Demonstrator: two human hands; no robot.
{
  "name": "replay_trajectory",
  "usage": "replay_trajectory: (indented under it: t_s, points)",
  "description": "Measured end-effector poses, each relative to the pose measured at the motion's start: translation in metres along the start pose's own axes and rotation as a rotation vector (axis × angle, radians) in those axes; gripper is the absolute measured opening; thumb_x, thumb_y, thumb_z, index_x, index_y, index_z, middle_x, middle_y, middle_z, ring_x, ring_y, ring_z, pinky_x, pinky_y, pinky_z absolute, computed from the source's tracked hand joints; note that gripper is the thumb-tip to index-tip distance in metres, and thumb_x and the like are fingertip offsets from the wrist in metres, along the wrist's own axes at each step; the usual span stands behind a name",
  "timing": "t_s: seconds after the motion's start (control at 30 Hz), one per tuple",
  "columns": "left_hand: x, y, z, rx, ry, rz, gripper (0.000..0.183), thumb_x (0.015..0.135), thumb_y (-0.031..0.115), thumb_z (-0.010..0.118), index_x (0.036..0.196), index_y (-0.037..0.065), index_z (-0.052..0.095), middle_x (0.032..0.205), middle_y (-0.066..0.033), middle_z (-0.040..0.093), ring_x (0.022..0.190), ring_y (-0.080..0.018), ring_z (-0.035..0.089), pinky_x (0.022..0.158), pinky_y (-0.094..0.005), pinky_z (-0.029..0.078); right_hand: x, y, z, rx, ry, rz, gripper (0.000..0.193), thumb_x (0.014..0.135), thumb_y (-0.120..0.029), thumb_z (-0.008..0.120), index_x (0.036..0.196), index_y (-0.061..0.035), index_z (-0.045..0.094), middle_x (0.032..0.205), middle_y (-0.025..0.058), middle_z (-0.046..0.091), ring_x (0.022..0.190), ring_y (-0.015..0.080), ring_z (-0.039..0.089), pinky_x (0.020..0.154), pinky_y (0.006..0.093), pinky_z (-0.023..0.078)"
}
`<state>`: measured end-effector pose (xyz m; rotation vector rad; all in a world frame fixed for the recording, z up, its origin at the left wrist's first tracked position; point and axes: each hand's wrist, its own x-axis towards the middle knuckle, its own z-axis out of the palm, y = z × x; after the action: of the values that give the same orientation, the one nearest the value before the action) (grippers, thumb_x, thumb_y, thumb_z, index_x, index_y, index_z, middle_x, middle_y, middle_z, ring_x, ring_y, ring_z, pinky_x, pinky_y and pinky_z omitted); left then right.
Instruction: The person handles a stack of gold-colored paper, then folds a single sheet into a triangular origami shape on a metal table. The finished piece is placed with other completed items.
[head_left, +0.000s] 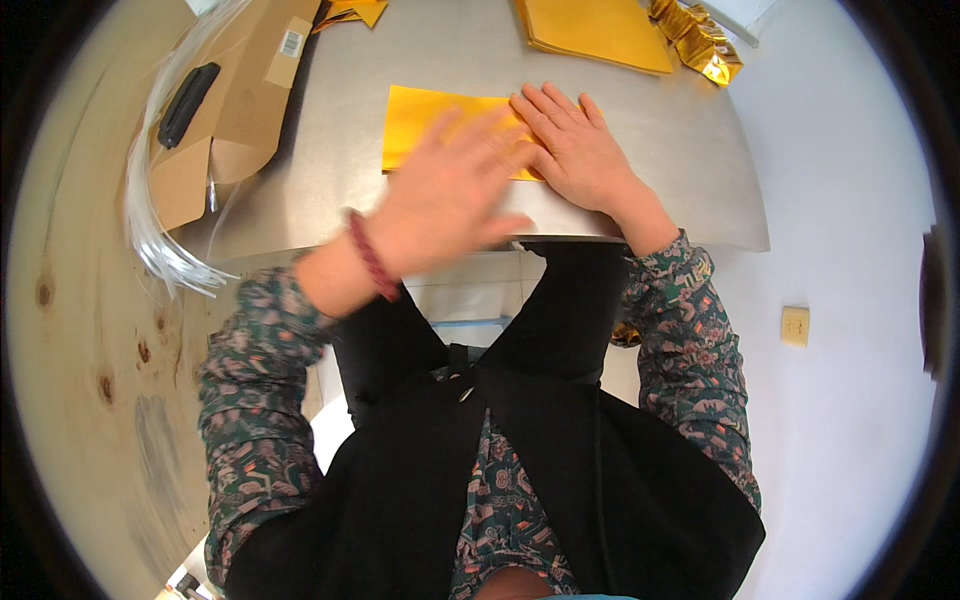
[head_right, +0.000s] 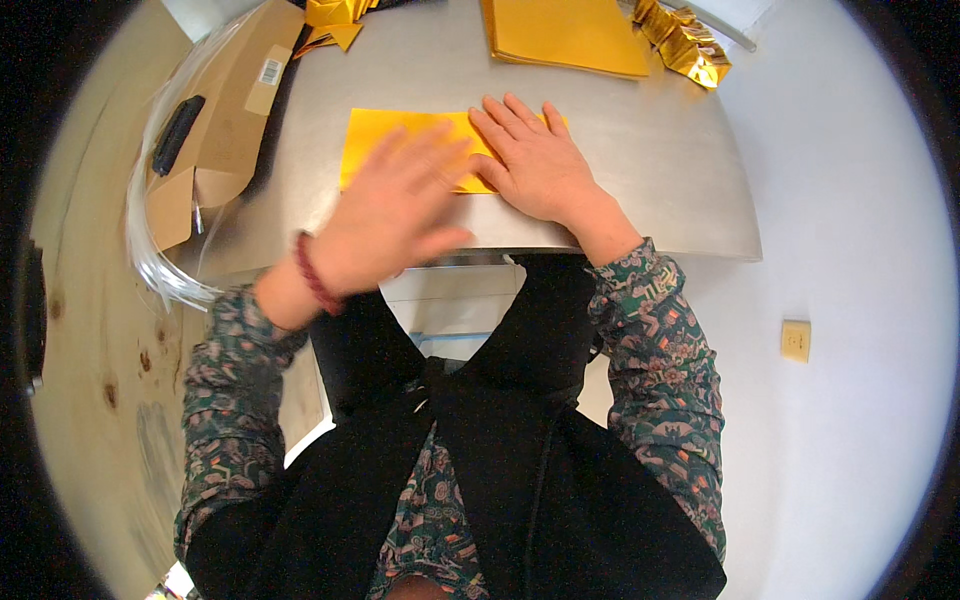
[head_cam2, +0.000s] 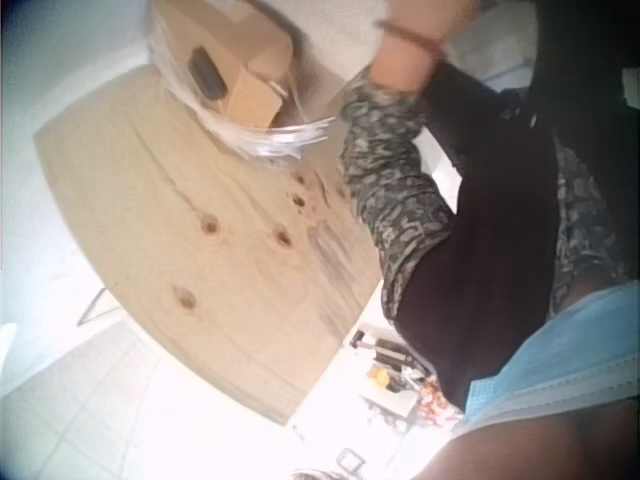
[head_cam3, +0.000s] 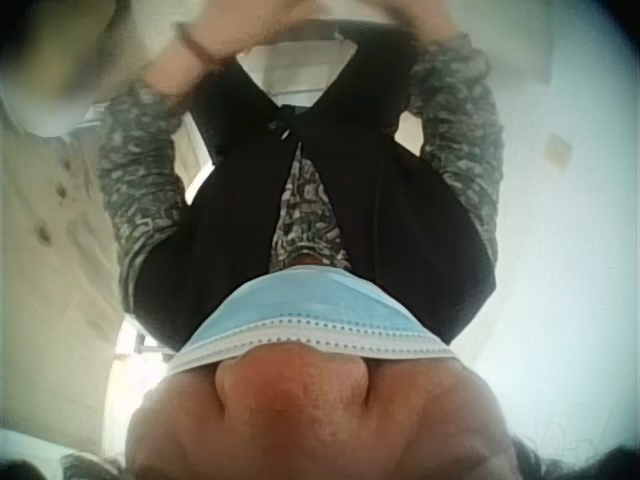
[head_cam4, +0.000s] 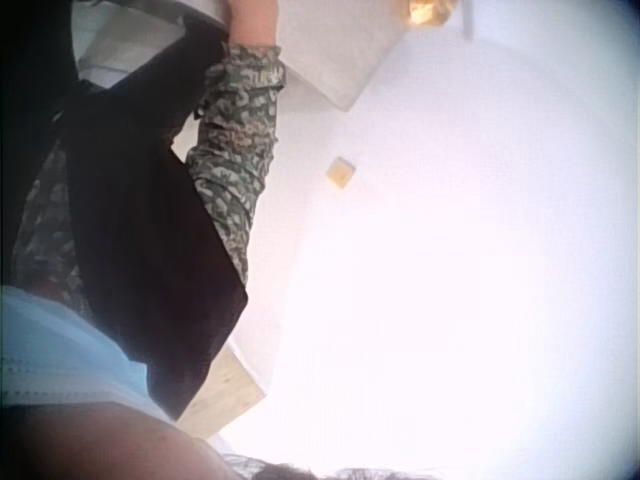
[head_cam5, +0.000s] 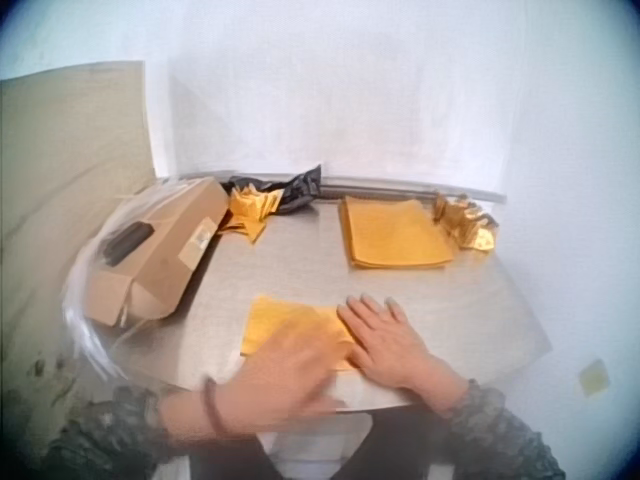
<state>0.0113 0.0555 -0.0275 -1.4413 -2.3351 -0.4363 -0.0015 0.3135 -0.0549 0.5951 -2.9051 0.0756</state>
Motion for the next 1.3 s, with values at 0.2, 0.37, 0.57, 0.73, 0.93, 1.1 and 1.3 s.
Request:
replay_trajectory:
  t_s: [0.2,0.37,0.57,0.73,0.93,1.1,1.3]
  points:
    - [0.001,0.059,0.038,-0.048,-0.014,-0.227,0.097,0.094,0.065,0.067,0.156,-0.005,0.045,0.165,-0.0219,0.043,0.157,-0.0351,0.036,0.129,-0.0560,0.023,-0.002,0.003,0.001,0.036,0.036,-0.028,0.061,0.112,-0.046,0.038,0.165,-0.0157,0.041,0.172,0.0093,0.037,0.161,0.0298,0.029,0.131,0.0558,0.017]
    - [-0.007,0.060,0.037,-0.005,-0.052,-0.288,0.094,0.095,0.067,0.065,0.156,-0.003,0.048,0.164,-0.0196,0.045,0.157,-0.0339,0.036,0.129,-0.0579,0.020,-0.003,0.003,0.001,0.024,0.040,-0.028,0.062,0.112,-0.048,0.040,0.165,-0.0158,0.040,0.172,0.0093,0.037,0.161,0.0302,0.029,0.131,0.0561,0.017]
    - [-0.022,0.048,0.026,0.059,-0.069,-0.291,0.082,0.097,0.064,0.064,0.152,0.004,0.055,0.158,-0.0120,0.054,0.157,-0.0324,0.037,0.128,-0.0611,0.020,-0.002,0.003,0.000,0.022,0.022,-0.015,0.063,0.111,-0.049,0.041,0.165,-0.0159,0.041,0.172,0.0093,0.038,0.161,0.0304,0.030,0.131,0.0556,0.018]
    - [-0.039,0.037,0.010,0.104,-0.096,-0.313,0.078,0.096,0.062,0.065,0.152,0.008,0.056,0.159,-0.0097,0.054,0.158,-0.0323,0.035,0.128,-0.0626,0.018,-0.003,0.003,0.000,0.014,0.014,-0.009,0.062,0.112,-0.049,0.040,0.166,-0.0166,0.040,0.173,0.0092,0.036,0.161,0.0296,0.028,0.132,0.0540,0.016]
    - [-0.059,0.026,-0.009,0.153,-0.136,-0.356,0.074,0.097,0.060,0.065,0.152,0.012,0.057,0.159,-0.0069,0.055,0.158,-0.0314,0.034,0.129,-0.0623,0.016,-0.004,0.001,-0.002,-0.008,-0.001,0.006,0.062,0.113,-0.049,0.038,0.167,-0.0182,0.038,0.174,0.0083,0.035,0.162,0.0273,0.026,0.132,0.0521,0.013]
    - [-0.078,0.016,-0.022,0.183,-0.158,-0.400,0.070,0.098,0.056,0.067,0.153,0.014,0.056,0.161,-0.0048,0.052,0.160,-0.0317,0.030,0.129,-0.0612,0.016,-0.004,0.001,-0.001,-0.017,-0.010,0.010,0.062,0.113,-0.049,0.037,0.167,-0.0190,0.038,0.174,0.0079,0.034,0.163,0.0264,0.025,0.133,0.0510,0.013]
    - [-0.095,0.007,-0.029,0.211,-0.104,-0.419,0.067,0.098,0.057,0.067,0.147,0.013,0.061,0.155,-0.0069,0.057,0.156,-0.0365,0.034,0.127,-0.0629,0.020,-0.004,0.002,-0.001,-0.015,-0.007,0.005,0.063,0.113,-0.051,0.036,0.168,-0.0183,0.037,0.174,0.0079,0.033,0.163,0.0272,0.025,0.133,0.0516,0.013]
